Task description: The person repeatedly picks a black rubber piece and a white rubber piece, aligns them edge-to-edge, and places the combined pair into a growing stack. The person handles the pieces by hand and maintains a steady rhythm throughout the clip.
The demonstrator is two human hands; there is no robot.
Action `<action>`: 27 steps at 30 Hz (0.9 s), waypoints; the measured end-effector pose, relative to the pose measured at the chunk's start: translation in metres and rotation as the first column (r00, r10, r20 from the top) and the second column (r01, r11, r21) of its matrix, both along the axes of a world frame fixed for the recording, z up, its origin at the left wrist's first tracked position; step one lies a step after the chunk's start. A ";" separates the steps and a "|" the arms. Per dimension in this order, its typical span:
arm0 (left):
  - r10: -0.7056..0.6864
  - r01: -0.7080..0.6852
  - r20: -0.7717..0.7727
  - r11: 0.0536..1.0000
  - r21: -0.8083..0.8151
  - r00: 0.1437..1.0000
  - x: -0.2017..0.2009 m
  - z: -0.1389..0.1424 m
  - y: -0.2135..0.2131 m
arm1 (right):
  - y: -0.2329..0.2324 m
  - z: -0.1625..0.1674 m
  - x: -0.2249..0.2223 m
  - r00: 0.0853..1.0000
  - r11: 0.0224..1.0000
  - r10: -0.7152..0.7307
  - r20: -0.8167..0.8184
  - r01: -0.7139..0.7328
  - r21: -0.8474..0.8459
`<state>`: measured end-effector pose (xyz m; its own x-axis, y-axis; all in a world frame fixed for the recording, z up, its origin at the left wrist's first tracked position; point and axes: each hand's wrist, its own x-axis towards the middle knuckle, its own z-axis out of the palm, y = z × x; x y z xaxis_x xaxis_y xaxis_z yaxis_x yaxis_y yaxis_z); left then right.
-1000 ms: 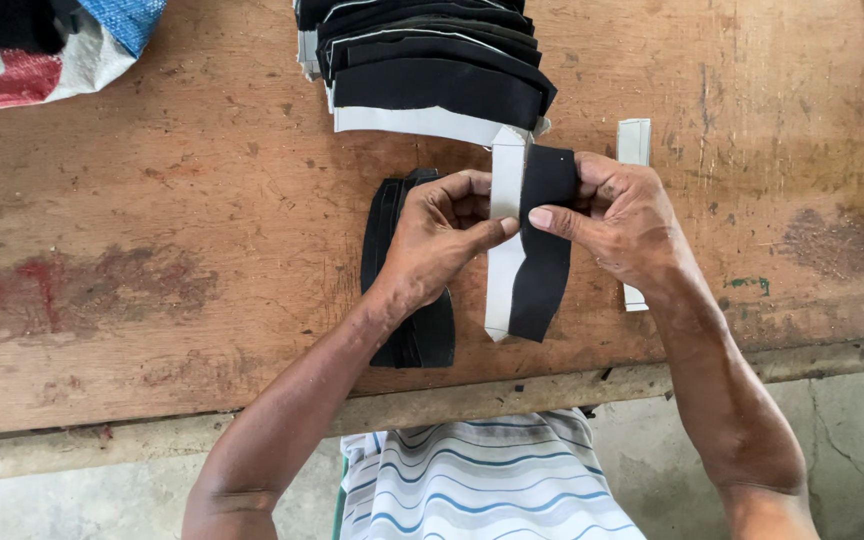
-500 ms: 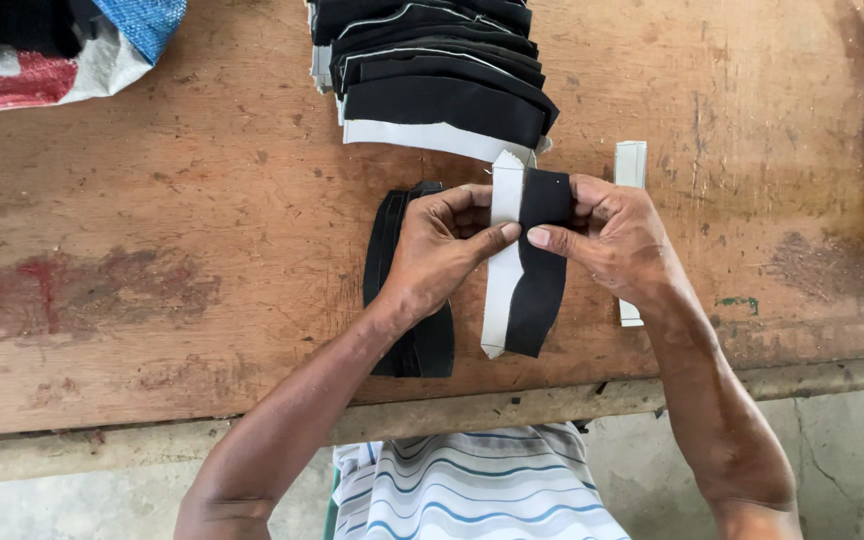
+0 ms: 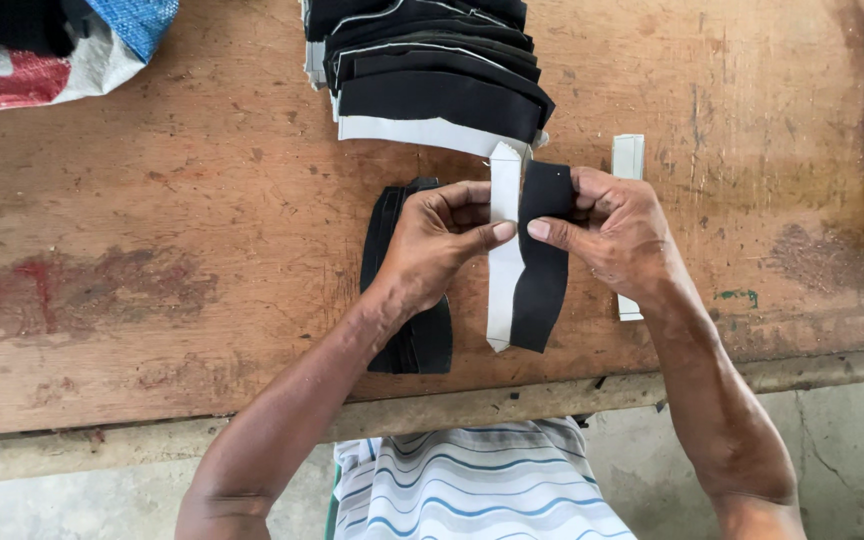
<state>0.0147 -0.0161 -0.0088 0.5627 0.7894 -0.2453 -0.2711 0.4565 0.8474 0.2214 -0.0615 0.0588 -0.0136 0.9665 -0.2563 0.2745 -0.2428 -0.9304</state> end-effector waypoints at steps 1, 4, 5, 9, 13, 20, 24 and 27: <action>-0.001 0.001 0.025 1.000 -0.026 1.000 0.000 -0.001 0.001 | 0.000 0.000 0.000 1.000 1.000 -0.003 -0.013 0.003 0.010; -0.019 0.019 -0.010 1.000 -0.021 1.000 -0.002 -0.001 0.001 | -0.002 -0.001 -0.001 0.999 1.000 -0.024 0.028 0.023 0.018; -0.012 0.012 -0.030 1.000 -0.003 0.999 -0.002 0.000 0.002 | -0.002 -0.001 -0.002 0.999 0.999 -0.031 0.023 0.031 0.032; 0.006 0.007 -0.128 0.995 0.102 0.992 -0.001 0.002 0.000 | -0.005 -0.002 -0.004 0.997 0.998 -0.054 0.054 0.052 0.042; -0.009 0.019 -0.061 0.986 0.168 0.998 -0.002 0.003 -0.001 | -0.005 -0.002 -0.007 0.999 0.998 -0.034 0.038 0.031 0.059; -0.071 0.101 -0.123 0.960 0.261 0.990 -0.006 0.005 0.001 | 0.002 0.012 0.001 0.974 0.991 0.108 0.201 -0.090 -0.098; 0.013 -0.006 -0.040 0.986 0.167 0.999 -0.003 0.007 -0.002 | 0.000 0.010 -0.001 0.987 0.999 0.054 0.153 -0.054 -0.002; 0.055 -0.050 -0.037 0.989 0.136 0.998 -0.002 0.007 -0.001 | -0.002 0.001 -0.004 0.992 1.000 -0.020 0.127 0.017 0.026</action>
